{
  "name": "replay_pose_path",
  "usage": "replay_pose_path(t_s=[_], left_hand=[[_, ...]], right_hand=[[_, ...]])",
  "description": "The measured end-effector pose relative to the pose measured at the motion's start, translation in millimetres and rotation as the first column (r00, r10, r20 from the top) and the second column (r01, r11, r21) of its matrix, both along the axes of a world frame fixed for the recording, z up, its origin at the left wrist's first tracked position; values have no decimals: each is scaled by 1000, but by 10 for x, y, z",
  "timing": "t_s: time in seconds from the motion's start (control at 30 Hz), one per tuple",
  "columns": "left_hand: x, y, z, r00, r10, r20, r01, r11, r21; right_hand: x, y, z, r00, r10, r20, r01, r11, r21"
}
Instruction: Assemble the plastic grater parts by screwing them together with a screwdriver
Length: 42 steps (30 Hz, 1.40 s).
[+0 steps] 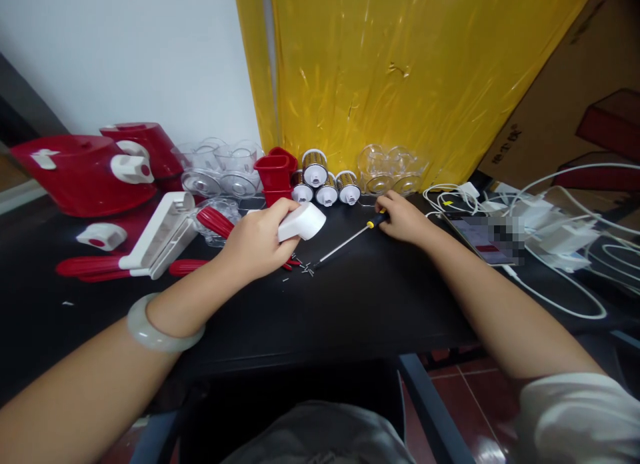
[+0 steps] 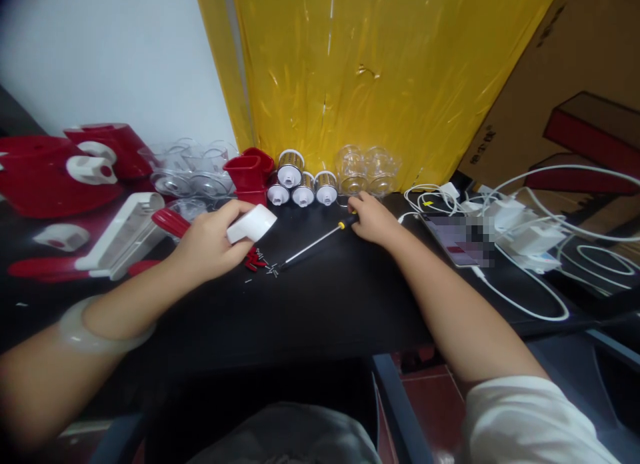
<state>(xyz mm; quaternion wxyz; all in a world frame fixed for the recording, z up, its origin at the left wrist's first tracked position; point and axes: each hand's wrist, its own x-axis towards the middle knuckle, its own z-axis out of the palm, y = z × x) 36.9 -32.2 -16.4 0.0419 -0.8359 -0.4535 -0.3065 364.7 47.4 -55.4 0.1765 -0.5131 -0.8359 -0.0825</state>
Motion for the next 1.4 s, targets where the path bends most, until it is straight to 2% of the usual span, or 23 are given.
replay_pose_path(t_s=[0.43, 0.67, 0.83, 0.93, 1.03, 1.17, 1.4], left_hand=[[19, -27, 26, 1000, -9, -2, 8, 1000, -28], [0, 1, 0, 1000, -16, 13, 16, 1000, -12], [4, 37, 0, 976, 33, 214, -58, 992, 112], [9, 51, 19, 945, 33, 326, -84, 986, 142], [11, 64, 23, 905, 6, 426, -55, 993, 103], [11, 93, -5, 830, -39, 556, 45, 999, 2], [18, 106, -2, 770, -30, 638, 93, 994, -65]], right_hand=[[-27, -25, -4, 1000, -9, -12, 9, 1000, -13], [23, 38, -46, 992, 56, -116, -53, 998, 30], [25, 60, -48, 971, 73, -228, -60, 996, 64], [7, 58, -40, 944, 64, -324, -36, 995, 92], [-13, 52, -32, 905, 40, -424, 7, 994, 109], [-48, 30, -15, 859, 44, -510, 24, 992, 125], [-109, -16, 21, 830, 37, -556, 29, 994, 110]])
